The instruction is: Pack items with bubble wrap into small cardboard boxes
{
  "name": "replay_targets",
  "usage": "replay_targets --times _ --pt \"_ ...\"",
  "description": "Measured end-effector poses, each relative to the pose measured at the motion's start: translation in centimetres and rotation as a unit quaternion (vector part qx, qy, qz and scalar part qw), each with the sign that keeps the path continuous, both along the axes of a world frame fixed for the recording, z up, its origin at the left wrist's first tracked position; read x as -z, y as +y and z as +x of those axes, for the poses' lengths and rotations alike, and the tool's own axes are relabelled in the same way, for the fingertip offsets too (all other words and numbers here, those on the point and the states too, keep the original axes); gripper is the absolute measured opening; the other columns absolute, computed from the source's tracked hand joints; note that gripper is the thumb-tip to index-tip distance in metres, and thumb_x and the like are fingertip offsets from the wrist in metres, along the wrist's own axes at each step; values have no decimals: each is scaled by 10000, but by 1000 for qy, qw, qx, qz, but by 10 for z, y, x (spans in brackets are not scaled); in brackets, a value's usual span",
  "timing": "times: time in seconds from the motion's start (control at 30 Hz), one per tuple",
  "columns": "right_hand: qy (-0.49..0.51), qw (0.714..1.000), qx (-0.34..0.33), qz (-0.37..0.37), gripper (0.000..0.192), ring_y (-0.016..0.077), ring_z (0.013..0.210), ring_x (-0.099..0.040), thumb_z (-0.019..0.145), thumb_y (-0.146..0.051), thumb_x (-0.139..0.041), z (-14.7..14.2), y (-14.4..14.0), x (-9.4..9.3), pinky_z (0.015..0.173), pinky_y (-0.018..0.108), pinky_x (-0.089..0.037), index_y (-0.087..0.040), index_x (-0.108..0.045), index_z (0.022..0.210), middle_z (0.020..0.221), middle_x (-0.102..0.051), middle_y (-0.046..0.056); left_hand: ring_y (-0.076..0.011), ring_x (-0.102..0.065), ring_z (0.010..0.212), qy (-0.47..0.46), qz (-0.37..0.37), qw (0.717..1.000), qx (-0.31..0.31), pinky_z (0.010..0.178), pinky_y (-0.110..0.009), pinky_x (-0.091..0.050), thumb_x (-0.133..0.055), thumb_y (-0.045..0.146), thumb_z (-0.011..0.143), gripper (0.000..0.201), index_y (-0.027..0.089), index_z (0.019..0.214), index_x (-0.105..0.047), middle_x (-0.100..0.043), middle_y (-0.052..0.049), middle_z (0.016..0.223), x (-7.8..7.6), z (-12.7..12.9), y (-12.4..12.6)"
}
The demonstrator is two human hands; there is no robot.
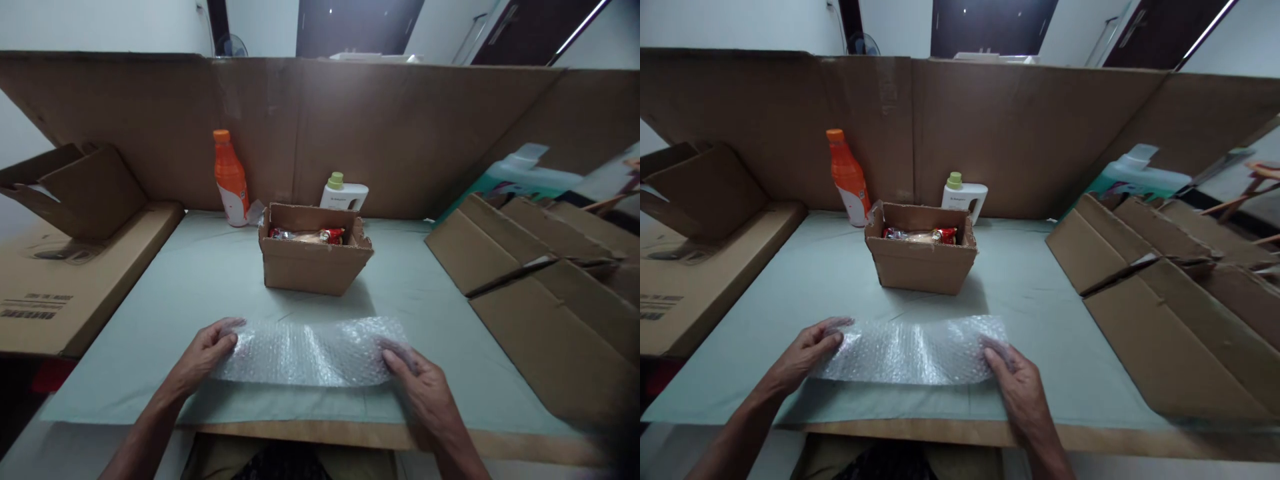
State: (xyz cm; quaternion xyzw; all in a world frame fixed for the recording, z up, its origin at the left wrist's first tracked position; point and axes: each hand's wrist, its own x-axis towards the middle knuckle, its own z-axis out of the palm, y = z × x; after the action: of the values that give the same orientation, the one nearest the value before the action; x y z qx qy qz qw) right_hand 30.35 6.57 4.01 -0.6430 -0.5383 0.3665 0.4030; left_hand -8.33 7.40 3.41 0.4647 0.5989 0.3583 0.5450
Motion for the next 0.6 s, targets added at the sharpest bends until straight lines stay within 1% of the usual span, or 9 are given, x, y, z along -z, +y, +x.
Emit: replay_targets --times 0.07,0.13,0.2,0.23,0.3,0.4,0.47,0.53,0.6 --pt "-120 992 34 16 443 319 922 -707 833 -554 -594 16 5 9 814 435 -571 -184 -770 1001 972 -783 112 -198 -593 669 192 50 980 19 647 -264 -420 -668 360 766 395 228 1137 -708 -674 -15 733 7 -6 5" --pt "-273 960 54 46 437 371 972 -670 824 -505 -567 23 11 19 856 521 -528 -167 -743 1037 1028 -759 155 -246 -640 767 365 96 925 38 715 -300 -449 -622 302 783 377 248 1150 -688 -703 -48 801 12 -5 9" --pt "-370 922 84 83 478 411 1072 -619 841 -458 -535 21 19 25 907 596 -472 -146 -681 1173 1202 -697 203 -296 -654 911 456 147 876 48 813 -367 -476 -583 324 825 433 215 1240 -641 -713 -115 972 12 0 14" --pt "-382 914 90 101 508 418 1130 -593 856 -445 -521 19 24 25 934 613 -452 -140 -637 1245 1295 -647 217 -315 -645 970 467 174 866 48 858 -403 -480 -567 356 846 484 183 1296 -604 -692 -150 1066 10 4 19" --pt "-344 928 66 128 568 410 1218 -558 866 -458 -536 10 40 20 980 602 -442 -128 -566 1328 1392 -575 229 -319 -626 1035 432 209 876 36 905 -437 -482 -551 423 865 599 149 1397 -517 -621 -186 1230 3 13 36" --pt "-219 966 -23 133 728 377 1271 -550 813 -519 -631 -7 80 9 1014 541 -466 -128 -482 1408 1437 -540 223 -284 -612 1069 267 204 942 8 862 -391 -509 -624 447 809 746 187 1476 -414 -493 -176 1422 -10 35 77" --pt "-125 984 -70 106 814 356 1227 -591 758 -532 -695 -18 110 5 961 494 -517 -142 -454 1429 1411 -570 211 -275 -606 1071 136 186 973 -2 841 -359 -513 -696 406 723 794 181 1440 -442 -523 -162 1398 -14 52 109" --pt "-54 991 -96 77 801 339 1120 -652 715 -519 -728 -26 135 7 867 447 -564 -140 -497 1382 1297 -657 191 -265 -603 1069 51 185 981 -8 866 -338 -504 -709 354 675 739 168 1360 -503 -607 -129 1286 -12 66 131" --pt "-25 993 -102 59 691 331 996 -694 719 -508 -712 -30 148 15 784 428 -585 -130 -576 1280 1129 -731 166 -248 -612 1028 23 189 981 -34 874 -317 -494 -707 322 663 613 175 1244 -576 -666 -85 1138 -3 73 137"
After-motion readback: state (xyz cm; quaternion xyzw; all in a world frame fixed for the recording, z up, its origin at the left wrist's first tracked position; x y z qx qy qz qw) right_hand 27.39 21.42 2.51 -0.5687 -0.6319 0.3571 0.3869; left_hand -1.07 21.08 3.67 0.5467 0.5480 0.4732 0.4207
